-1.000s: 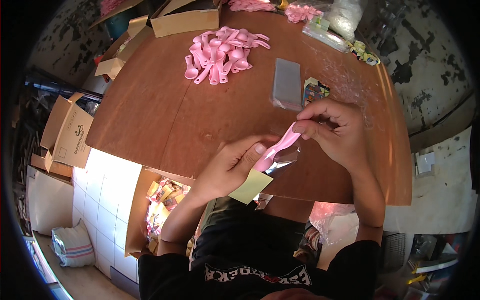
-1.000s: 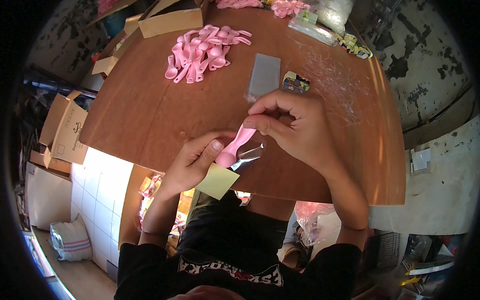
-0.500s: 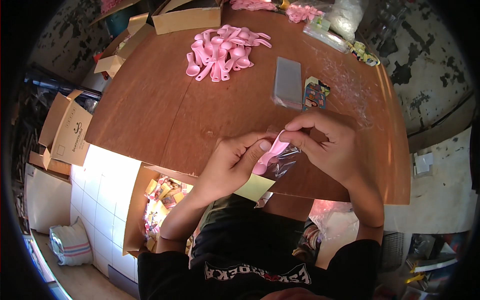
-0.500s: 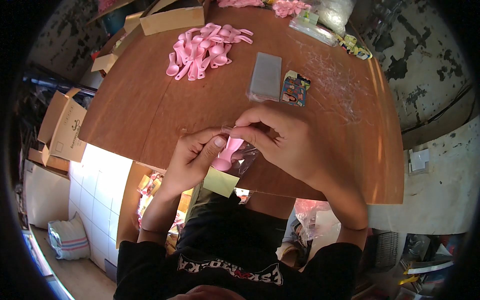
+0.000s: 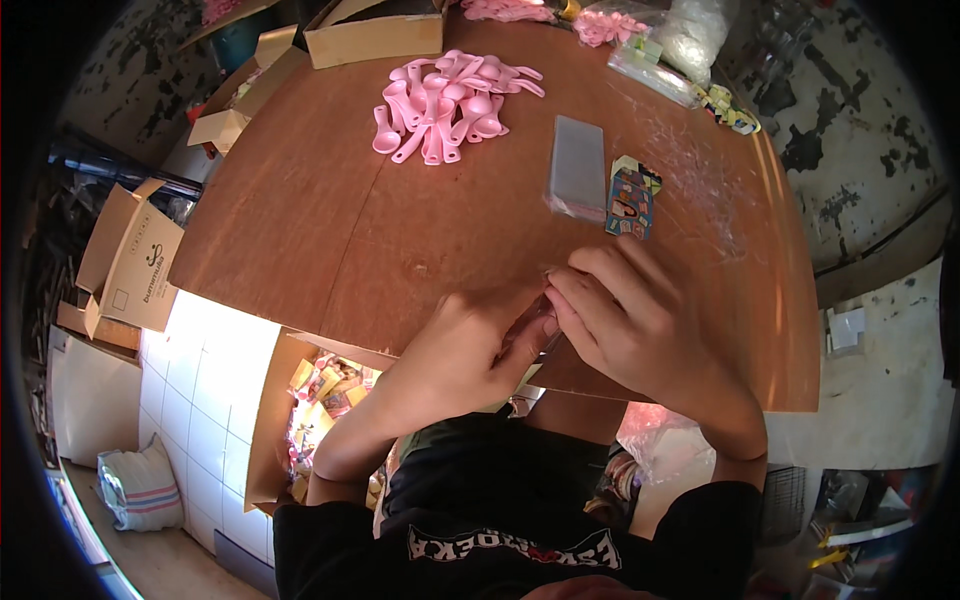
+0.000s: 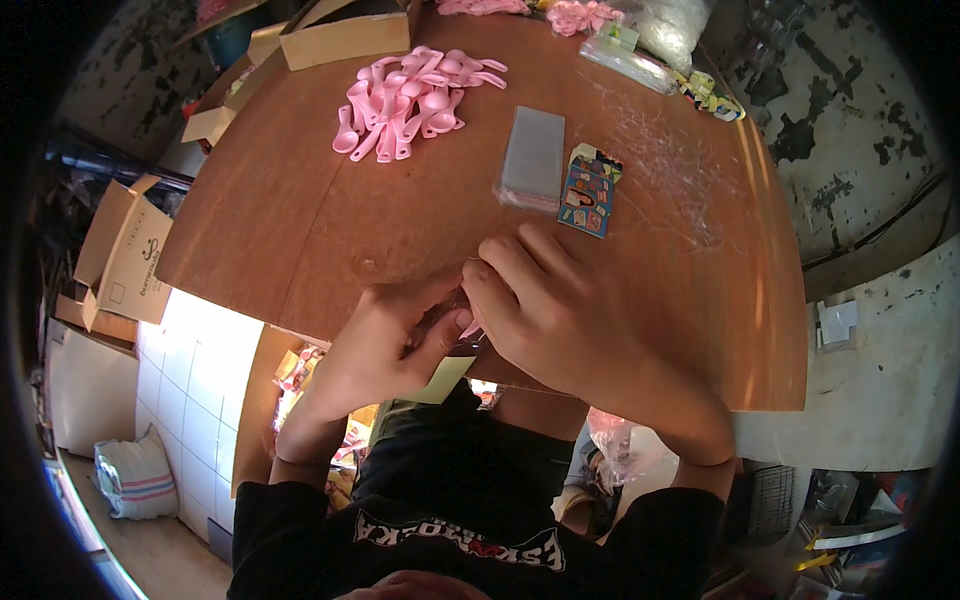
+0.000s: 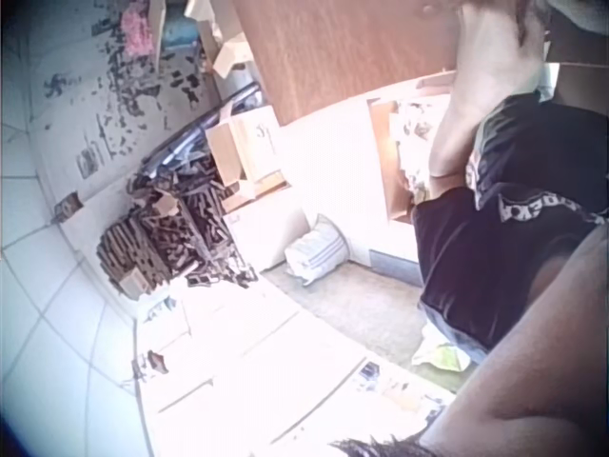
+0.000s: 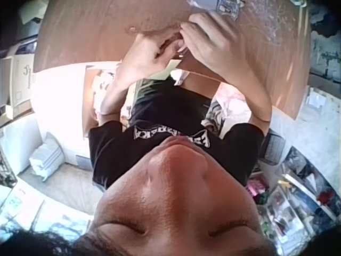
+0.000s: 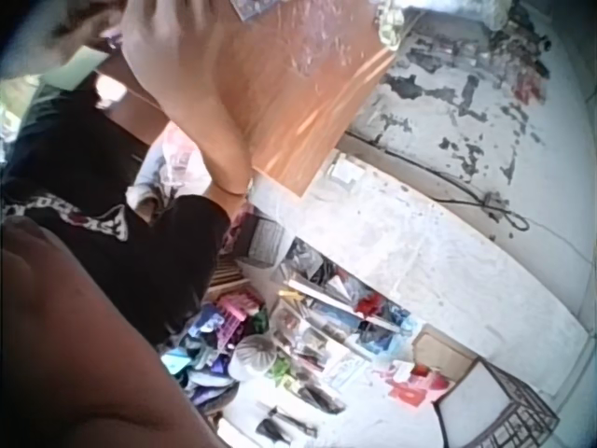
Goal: The person repeatedly picks up pink plastic spoons and small yellow cards, places them into clear plastic bags, and sets the filled bags aside. The person handles the items one at a time on a wooden table with a pile of spoons and stacks of cards nearby.
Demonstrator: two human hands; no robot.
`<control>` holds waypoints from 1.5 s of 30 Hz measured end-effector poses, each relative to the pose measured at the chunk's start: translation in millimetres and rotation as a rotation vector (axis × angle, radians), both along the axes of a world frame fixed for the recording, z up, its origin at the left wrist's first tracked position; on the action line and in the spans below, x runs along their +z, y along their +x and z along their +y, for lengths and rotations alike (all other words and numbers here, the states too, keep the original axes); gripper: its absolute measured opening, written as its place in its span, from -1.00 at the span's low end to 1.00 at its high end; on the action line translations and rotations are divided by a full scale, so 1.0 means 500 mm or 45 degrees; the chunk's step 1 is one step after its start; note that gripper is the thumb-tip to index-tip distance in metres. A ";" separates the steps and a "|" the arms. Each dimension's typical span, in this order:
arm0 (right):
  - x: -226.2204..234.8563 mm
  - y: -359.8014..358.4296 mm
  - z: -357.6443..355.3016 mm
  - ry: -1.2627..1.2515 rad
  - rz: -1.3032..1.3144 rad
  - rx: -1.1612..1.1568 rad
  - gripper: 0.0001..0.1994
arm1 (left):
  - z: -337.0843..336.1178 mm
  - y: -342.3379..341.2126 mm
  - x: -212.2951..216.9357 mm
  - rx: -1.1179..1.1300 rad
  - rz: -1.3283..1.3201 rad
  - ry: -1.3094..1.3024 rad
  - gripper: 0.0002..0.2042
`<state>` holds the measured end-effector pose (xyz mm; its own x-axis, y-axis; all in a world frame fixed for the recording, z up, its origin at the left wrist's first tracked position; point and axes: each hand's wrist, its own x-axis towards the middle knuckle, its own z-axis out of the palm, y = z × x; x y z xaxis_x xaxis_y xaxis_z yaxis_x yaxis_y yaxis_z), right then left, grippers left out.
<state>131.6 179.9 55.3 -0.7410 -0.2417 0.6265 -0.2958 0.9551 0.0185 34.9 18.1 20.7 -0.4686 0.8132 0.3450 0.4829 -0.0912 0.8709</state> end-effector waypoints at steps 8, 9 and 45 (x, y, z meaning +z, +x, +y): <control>-0.007 -0.001 0.012 -0.299 -0.083 0.070 -0.80 | -0.011 -0.017 -0.024 -0.149 0.215 0.033 -0.75; -0.004 0.000 0.016 -0.544 -0.193 0.131 -0.83 | -0.013 -0.016 -0.024 -0.138 0.211 0.032 -0.71; 0.109 0.045 0.395 -1.569 -0.507 0.443 -0.61 | 0.002 -0.002 0.012 -0.003 -0.518 0.470 -0.81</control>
